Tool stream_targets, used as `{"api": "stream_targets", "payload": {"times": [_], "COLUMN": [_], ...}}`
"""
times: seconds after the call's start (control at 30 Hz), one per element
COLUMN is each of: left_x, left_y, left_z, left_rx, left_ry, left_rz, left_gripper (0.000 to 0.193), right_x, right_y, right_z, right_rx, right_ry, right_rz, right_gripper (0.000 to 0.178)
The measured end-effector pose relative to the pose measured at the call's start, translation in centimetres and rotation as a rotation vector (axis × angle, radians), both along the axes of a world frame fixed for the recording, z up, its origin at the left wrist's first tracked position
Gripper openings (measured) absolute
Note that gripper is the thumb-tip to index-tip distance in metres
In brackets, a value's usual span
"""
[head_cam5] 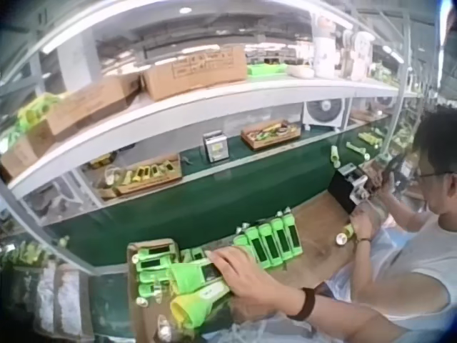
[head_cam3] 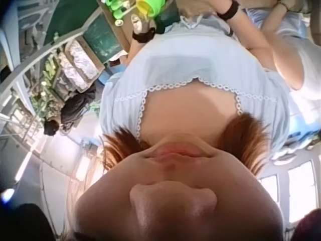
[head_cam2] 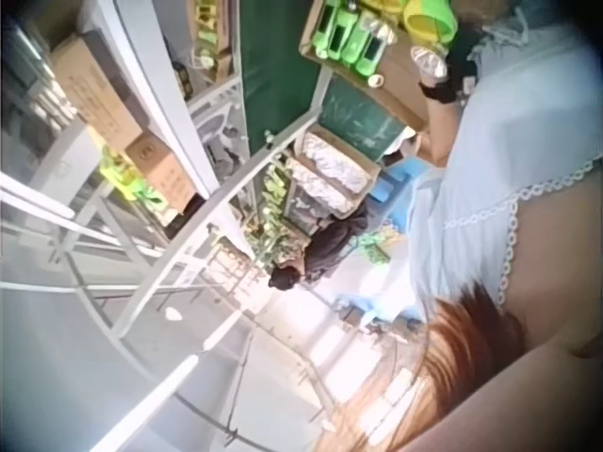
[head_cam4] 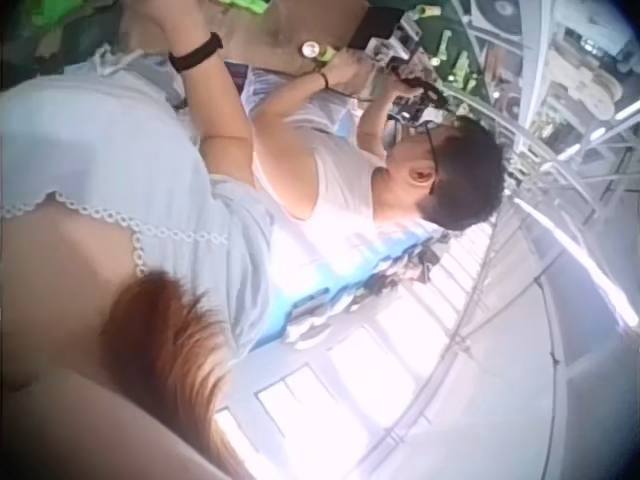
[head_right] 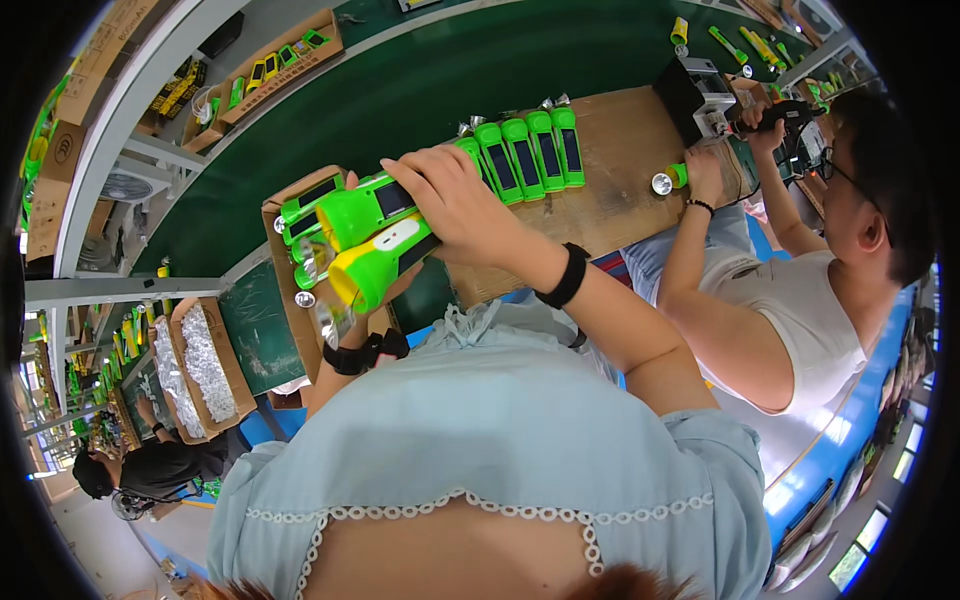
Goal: Assembling and testing flashlight components on a production line.
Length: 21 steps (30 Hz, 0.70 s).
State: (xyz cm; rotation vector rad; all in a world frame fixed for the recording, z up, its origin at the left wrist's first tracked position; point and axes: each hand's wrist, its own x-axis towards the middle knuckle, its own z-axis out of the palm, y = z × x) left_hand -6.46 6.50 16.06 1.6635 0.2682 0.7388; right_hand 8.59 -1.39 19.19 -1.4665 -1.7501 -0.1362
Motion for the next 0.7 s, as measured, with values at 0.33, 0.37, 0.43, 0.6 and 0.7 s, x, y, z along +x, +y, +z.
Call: {"api": "stream_targets", "payload": {"times": [0.33, 0.37, 0.43, 0.6, 0.7], "left_x": [-4.7, -4.8, -4.8, -4.3, -2.0], "left_y": [0.4, 0.5, 0.7, 0.9, 0.8], "left_z": [-14.0, -14.1, -14.5, -17.5, -15.7], "left_rx": [-0.646, -0.651, -0.579, -0.308, -0.095], "left_ry": [0.788, 0.777, 0.739, 0.786, 0.825], "left_rz": [0.066, 0.083, 0.104, 0.101, 0.129], "left_gripper": [0.037, 0.037, 0.033, 0.030, 0.025], "right_x": [7.8, 8.3, 8.8, 9.4, 10.6], "right_y": [5.1, 5.8, 7.0, 10.8, 12.9], "right_z": [-12.4, -12.7, -13.3, -15.1, -18.2], "right_rx": [-0.438, -0.505, -0.492, -0.409, -0.278], "right_ry": [-0.485, -0.540, -0.602, -0.938, -0.991], "right_rz": [0.242, 0.323, 0.380, 0.486, 0.433], "right_gripper": [0.076, 0.077, 0.073, 0.059, 0.043]}}
